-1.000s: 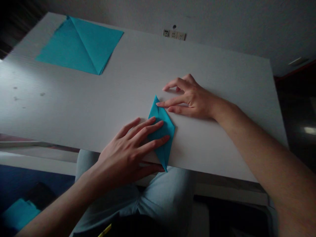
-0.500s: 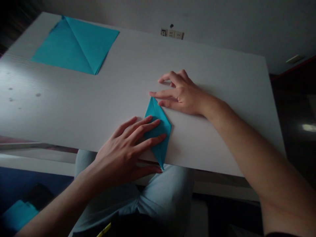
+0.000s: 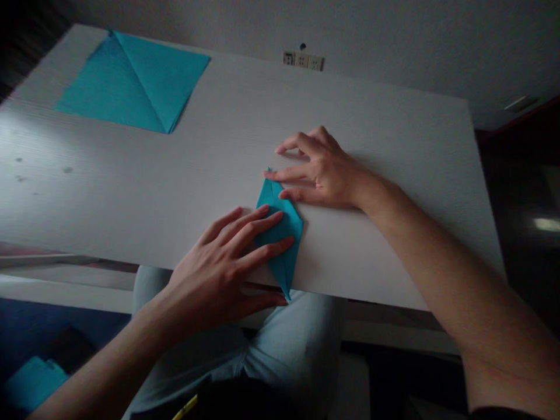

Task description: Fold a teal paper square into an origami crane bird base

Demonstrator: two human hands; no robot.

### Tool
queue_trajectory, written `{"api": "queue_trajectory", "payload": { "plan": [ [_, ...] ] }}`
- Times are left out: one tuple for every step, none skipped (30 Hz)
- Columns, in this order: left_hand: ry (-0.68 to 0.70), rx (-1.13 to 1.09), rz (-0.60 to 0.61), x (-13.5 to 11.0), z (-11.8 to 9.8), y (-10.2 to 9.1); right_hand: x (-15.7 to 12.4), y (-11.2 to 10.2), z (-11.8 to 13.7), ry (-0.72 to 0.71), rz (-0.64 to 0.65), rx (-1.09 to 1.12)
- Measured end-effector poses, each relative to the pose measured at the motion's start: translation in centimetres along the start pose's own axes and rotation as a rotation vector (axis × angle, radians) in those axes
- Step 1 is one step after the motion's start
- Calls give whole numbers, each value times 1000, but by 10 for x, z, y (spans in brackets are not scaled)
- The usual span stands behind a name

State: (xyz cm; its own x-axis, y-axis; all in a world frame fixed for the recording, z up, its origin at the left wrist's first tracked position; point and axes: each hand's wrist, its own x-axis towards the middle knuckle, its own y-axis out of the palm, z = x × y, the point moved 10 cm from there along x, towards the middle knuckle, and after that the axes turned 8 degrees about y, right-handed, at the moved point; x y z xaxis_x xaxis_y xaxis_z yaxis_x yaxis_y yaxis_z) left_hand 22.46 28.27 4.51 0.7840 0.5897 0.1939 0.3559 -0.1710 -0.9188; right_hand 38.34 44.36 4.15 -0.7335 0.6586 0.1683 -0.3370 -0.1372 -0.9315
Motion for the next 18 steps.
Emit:
{"api": "queue_trajectory", "payload": {
  "plan": [
    [-3,-21,-7,0,0,0,1,1,0,22,10,-21],
    [-5,-38,-13,0,1,1,2,1,0,41,19,-31],
    [-7,-49,-18,0,1,1,3,1,0,61,31,-35],
    [-8,-54,-19,0,1,1,4,2,0,81,44,-35],
    [-10,-54,-21,0,1,1,5,2,0,99,54,-34],
    [-11,-51,-22,0,1,0,6,2,-1,112,58,-35],
    [-13,-48,-21,0,2,0,6,3,-1,118,61,-39],
    [-15,-45,-19,0,2,0,6,4,-1,122,63,-44],
    [-18,-40,-15,0,2,0,6,5,-2,126,64,-50],
    [-23,-34,-12,0,2,0,6,6,-3,130,66,-55],
    [-28,-28,-9,0,2,0,6,8,-4,135,69,-57],
    [-33,-23,-5,0,3,-1,6,9,-6,140,72,-56],
    [-38,-17,0,0,3,-1,6,10,-8,141,76,-51],
    [-41,-11,3,1,3,-1,6,11,-10,140,82,-45],
    [-44,-5,9,1,3,-1,5,12,-11,139,89,-37],
    [-47,-1,15,1,3,-1,5,12,-13,136,97,-27],
    [-47,0,16,1,3,-1,4,12,-14,132,106,-17],
    [-50,-1,19,2,3,-1,2,12,-15,128,116,-6]
  ]
}}
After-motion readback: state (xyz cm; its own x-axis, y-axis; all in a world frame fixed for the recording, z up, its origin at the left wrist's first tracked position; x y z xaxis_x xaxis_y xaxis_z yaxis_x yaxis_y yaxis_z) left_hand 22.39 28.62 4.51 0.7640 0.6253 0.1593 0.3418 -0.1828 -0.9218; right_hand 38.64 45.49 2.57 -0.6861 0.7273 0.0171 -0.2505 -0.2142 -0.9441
